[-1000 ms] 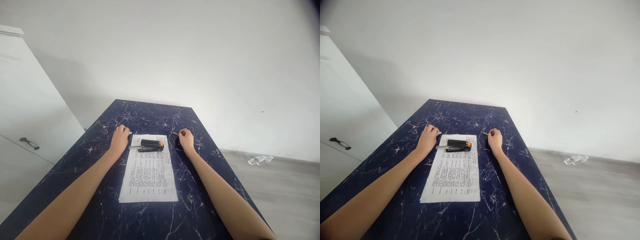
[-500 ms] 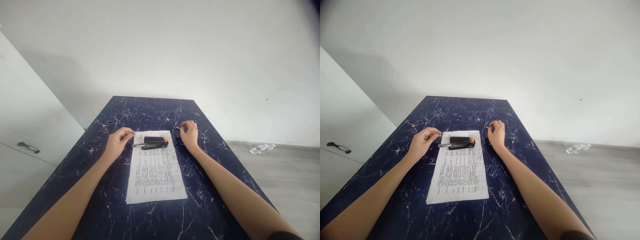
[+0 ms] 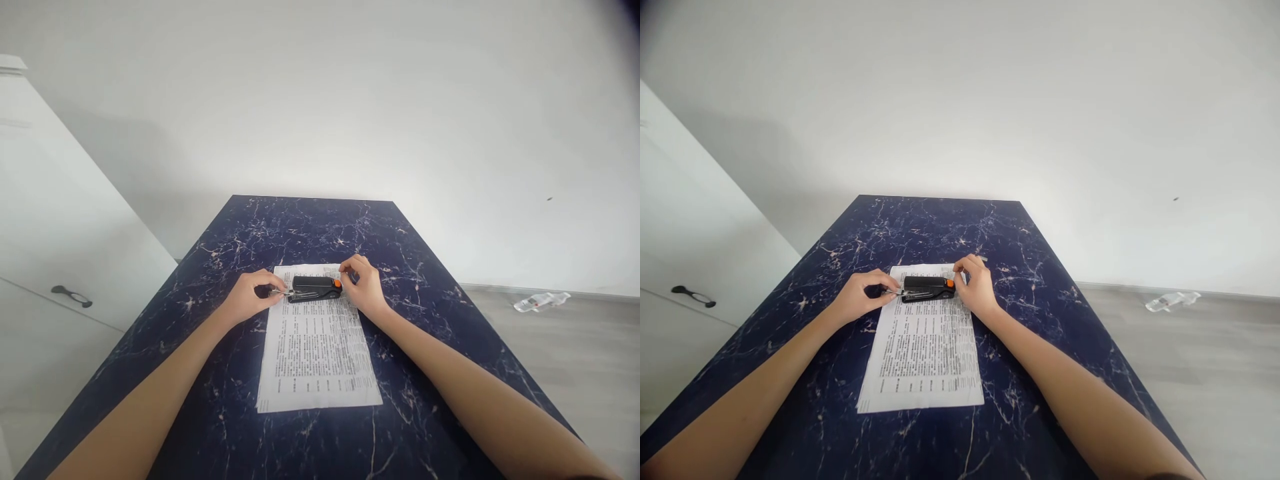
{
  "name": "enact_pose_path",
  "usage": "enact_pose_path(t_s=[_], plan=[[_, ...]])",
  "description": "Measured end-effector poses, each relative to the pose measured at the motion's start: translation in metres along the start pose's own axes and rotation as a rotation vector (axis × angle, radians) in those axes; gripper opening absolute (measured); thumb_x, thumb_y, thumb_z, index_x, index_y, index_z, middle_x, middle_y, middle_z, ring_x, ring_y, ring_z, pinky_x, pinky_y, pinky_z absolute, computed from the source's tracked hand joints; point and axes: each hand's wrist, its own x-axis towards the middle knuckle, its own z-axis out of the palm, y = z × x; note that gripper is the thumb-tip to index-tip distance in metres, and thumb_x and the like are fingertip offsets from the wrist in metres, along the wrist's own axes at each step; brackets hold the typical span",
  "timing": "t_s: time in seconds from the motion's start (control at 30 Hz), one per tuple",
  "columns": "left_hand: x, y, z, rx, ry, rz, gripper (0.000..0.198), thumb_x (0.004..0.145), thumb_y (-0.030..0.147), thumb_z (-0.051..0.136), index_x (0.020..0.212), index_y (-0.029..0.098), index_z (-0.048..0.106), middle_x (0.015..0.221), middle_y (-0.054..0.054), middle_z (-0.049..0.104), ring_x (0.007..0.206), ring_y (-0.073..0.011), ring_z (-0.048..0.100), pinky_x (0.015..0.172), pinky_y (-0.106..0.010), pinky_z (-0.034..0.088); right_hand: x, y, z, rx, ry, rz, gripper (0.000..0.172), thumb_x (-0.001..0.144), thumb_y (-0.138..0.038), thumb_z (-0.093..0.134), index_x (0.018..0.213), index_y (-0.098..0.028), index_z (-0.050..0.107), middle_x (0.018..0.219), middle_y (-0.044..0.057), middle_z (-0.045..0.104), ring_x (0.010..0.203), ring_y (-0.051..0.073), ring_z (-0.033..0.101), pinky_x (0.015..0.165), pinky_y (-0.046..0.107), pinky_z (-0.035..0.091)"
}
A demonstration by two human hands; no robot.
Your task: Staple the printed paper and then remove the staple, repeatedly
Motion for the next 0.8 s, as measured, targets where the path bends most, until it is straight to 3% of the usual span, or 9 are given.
enact_pose_path(t_s=[0.23,0.5,0.67,0.8], plan=[[0.0018,-0.0022,0.0018,0.033,-0.044,-0.02,0.006,0.086,0.029,0.071,0.089,0.024,0.074,0.101,-0.007,0.076,0.082,-0.0195,0.068,0.08,-0.039,0.057,-0.0006,0.0014,0.0018,0.02,-0.032,-0.002,0.014,0.082,-0.011,0.05,0.081,-0.023,0.057,0.083,0.003,0.059,0.08,0.022,0.054,0.076,0.036,0.045],[0.0014,-0.0035,0.0008,0.06,-0.08,-0.018,0.007,0.088,0.03,0.07,0.091,0.025,0.073,0.102,-0.006,0.075,0.084,-0.0189,0.067,0.081,-0.037,0.056,0.001,0.0016,0.0011,0.035,-0.036,0.01,0.014,0.081,-0.011,0.05,0.08,-0.023,0.057,0.082,0.003,0.059,0.078,0.02,0.052,0.074,0.034,0.043],[0.0003,-0.0023,0.0003,0.086,-0.096,0.056,0.007,0.089,0.03,0.069,0.09,0.025,0.074,0.104,-0.007,0.075,0.093,-0.0208,0.069,0.087,-0.039,0.057,0.0013,0.0025,0.002,0.025,-0.041,0.027,0.013,0.08,-0.012,0.05,0.08,-0.023,0.057,0.081,0.003,0.059,0.078,0.021,0.053,0.072,0.034,0.044],[-0.001,0.0005,-0.0008,0.094,-0.054,0.052,0.008,0.089,0.032,0.07,0.091,0.026,0.076,0.101,-0.006,0.076,0.093,-0.0215,0.071,0.089,-0.04,0.058,0.0023,0.0016,0.0016,0.025,-0.042,0.024,0.013,0.078,-0.013,0.049,0.079,-0.023,0.057,0.08,0.003,0.059,0.077,0.021,0.053,0.072,0.034,0.044]])
